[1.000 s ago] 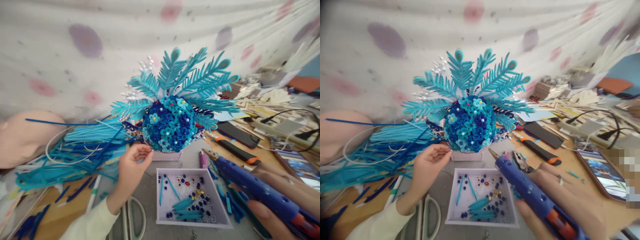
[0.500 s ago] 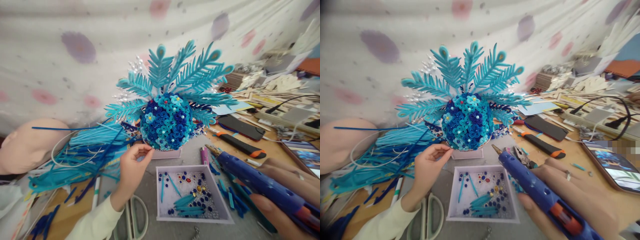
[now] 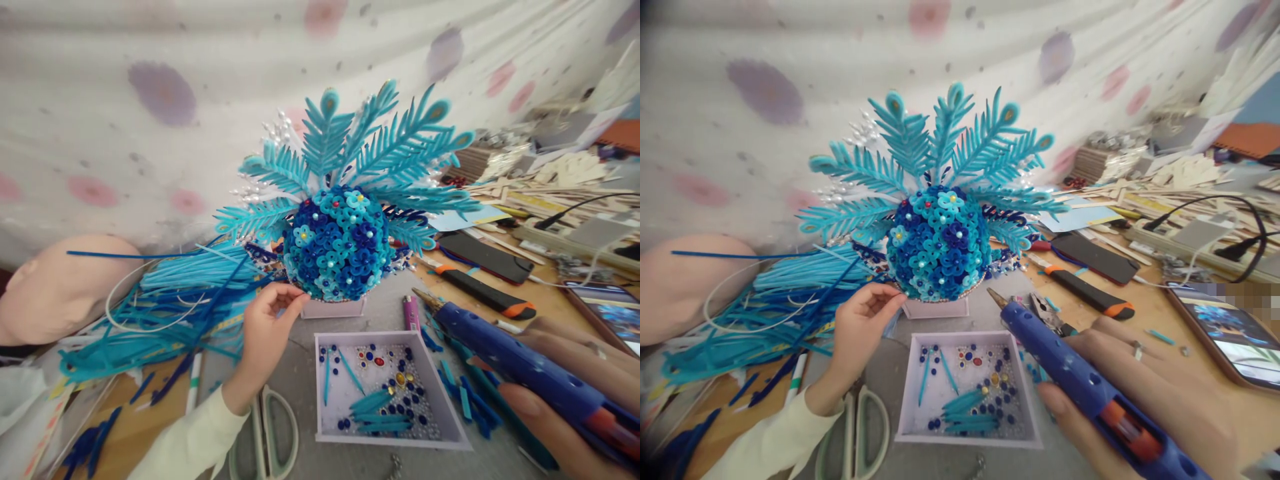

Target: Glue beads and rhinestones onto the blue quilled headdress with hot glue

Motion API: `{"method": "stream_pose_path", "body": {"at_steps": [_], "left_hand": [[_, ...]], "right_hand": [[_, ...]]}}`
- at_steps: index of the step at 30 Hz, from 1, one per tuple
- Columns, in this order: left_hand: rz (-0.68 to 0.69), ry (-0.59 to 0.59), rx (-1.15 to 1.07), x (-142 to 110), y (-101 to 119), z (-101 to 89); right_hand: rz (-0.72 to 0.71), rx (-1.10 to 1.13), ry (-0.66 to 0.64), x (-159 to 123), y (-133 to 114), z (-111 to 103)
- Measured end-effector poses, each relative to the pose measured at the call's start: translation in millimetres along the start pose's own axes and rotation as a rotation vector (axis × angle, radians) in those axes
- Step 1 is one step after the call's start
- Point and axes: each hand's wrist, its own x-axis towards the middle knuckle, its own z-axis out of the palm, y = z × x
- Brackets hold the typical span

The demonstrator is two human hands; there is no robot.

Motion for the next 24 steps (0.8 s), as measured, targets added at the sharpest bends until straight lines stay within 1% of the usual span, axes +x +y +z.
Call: {"method": "stream_pose_path", "body": {"at_steps": [2, 8, 12, 15, 20, 24], "left_hand": [[0.006, -0.005, 0.010, 1.9, -0.6, -0.5], [0.027, -0.015, 0.041, 5.9, 3.7, -0.5], [0.033, -0.014, 0.053, 7.4, 5.9, 1.7], [0.045, 0.000, 0.067, 7.3, 7.3, 1.9], [0.076, 0.018, 0.098, 3.8, 10.2, -1.9], [0.067, 0.047, 0.099, 3.9, 8.0, -1.6]], "right_hand": [[0.001, 0.009, -0.001, 0.7, -0.1, 0.7], [0.106, -0.001, -0.017, -4.3, 0.6, 3.9], [0.129, -0.019, 0.001, -6.4, -0.2, 4.6], [0.142, -0.020, -0.009, -6.3, -0.9, 4.1], [0.114, 0.040, 0.011, -4.8, -0.5, 2.4], [0.177, 0.035, -0.009, -6.3, -0.9, 1.8]]}}
